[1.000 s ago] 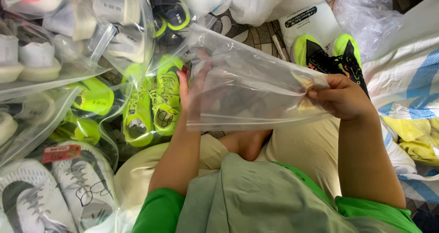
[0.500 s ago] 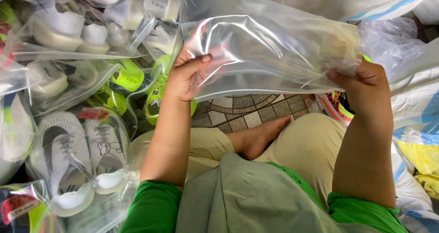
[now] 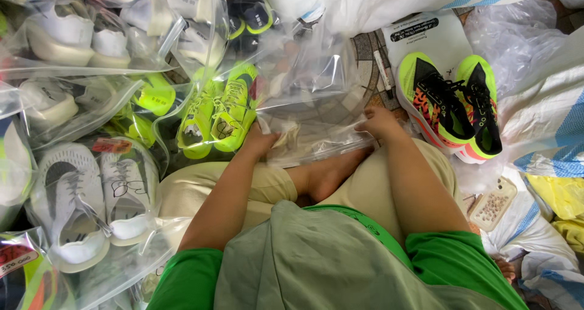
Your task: The person places pairs of athletic shoes into clear plastic bags, seals the bags by hand, and adds them to a pile of other bagged shoes.
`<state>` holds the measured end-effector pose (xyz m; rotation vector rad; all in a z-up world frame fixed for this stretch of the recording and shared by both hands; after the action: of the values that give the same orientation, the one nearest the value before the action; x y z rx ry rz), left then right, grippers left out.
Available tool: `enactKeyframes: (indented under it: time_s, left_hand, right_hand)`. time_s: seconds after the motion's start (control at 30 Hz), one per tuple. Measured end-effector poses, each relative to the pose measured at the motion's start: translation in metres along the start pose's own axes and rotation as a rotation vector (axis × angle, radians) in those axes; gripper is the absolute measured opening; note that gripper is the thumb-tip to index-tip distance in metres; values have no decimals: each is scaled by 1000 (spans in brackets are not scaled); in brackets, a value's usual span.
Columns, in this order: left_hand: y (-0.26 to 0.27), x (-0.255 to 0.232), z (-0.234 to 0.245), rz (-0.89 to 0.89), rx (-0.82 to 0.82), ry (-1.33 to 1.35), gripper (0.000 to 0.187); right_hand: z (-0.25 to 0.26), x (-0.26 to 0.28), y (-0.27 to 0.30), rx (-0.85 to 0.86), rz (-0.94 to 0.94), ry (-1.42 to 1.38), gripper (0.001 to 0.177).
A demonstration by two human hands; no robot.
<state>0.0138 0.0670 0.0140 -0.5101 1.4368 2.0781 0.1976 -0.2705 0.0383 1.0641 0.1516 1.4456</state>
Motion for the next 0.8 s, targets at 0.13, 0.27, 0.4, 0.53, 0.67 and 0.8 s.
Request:
enactKeyframes:
  time_s: [0.13,0.27,0.4,0.53,0.67,0.8]
  left_hand:
    - [-11,8,-5,-1,-47,57,102]
    - [-17,9,-6,-67,-27,134,93]
    - [-11,-4,-14,-91,8,119,83]
    - [22,-58,9,-313,74,344,34]
    - [81,-86,61,-675,102,113,55]
    - [169,-117,105,-718,-23,-296,22]
  right_hand:
    - [2,-5,-19,-18,31,214,89]
    - [4,-16,-25,7,-12,185,87]
    - [6,-15,-6,41,-48,128,110]
    - [47,15,35,-43,171,-333,47]
    - [92,1,78,172,440,-615,65]
    - [119,45,191,308,435,-312,59]
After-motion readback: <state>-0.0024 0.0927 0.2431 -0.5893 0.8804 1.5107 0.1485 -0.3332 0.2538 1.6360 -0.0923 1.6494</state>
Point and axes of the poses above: each hand's wrist, its own y-axis away from the middle knuckle, its own z-axis out of the back of the hand, x = y × z, the point moved 10 cm from there along -y, towards the middle knuckle, and after that the axes turned 6 degrees about x, right-handed, at the moved point
